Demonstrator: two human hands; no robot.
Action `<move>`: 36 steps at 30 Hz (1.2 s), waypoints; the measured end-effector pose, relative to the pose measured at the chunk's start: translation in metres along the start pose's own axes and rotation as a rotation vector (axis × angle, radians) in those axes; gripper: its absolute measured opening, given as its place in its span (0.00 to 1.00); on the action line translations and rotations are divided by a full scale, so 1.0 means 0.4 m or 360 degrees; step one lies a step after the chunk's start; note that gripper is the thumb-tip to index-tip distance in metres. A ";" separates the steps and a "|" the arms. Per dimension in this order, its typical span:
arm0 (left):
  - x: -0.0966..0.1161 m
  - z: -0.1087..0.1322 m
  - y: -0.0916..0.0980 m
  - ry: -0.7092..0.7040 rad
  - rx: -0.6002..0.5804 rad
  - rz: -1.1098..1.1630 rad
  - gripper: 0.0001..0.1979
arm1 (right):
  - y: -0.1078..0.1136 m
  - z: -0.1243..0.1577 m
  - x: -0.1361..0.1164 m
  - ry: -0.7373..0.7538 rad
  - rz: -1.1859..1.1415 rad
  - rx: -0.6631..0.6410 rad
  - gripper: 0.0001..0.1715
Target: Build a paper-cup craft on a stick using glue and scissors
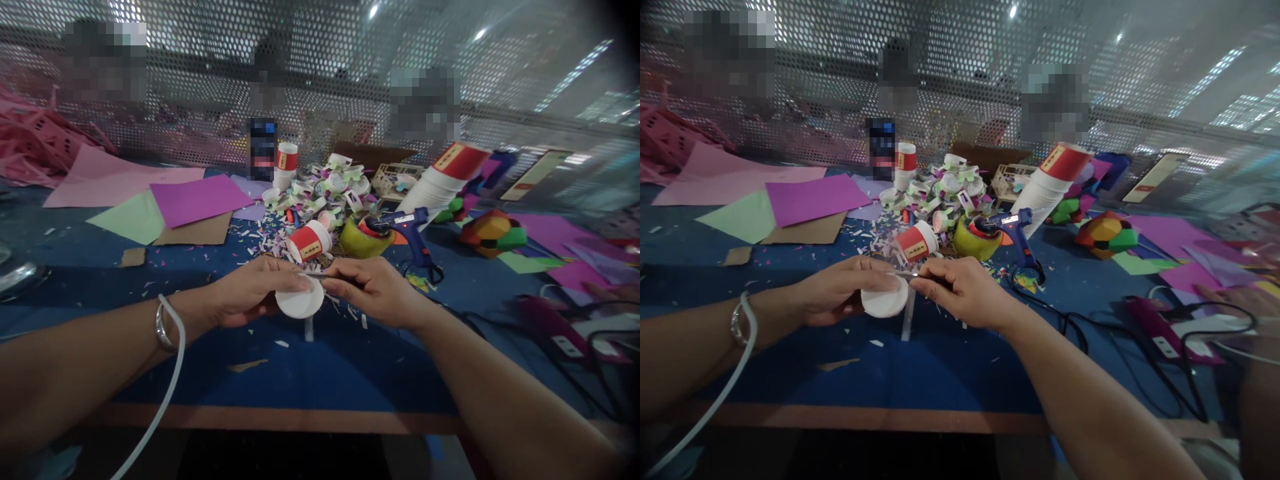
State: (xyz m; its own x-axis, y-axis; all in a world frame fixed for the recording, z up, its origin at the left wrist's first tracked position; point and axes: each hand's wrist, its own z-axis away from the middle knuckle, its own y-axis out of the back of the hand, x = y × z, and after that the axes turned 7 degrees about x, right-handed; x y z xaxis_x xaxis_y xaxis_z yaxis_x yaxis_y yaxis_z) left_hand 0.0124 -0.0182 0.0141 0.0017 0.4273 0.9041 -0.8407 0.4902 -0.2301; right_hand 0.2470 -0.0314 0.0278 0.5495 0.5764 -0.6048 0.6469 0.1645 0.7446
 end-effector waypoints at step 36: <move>-0.003 0.007 -0.009 -0.0338 -0.0106 -0.0243 0.16 | 0.008 0.005 -0.022 0.0079 -0.0100 0.0051 0.19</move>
State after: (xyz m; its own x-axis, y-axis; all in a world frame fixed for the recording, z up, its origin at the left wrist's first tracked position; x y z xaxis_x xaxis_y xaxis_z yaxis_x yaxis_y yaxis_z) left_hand 0.0139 -0.0226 0.0149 0.0063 0.1790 0.9838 -0.8019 0.5887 -0.1020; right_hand 0.2452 -0.0375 0.0348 0.4809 0.6050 -0.6345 0.6961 0.1765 0.6959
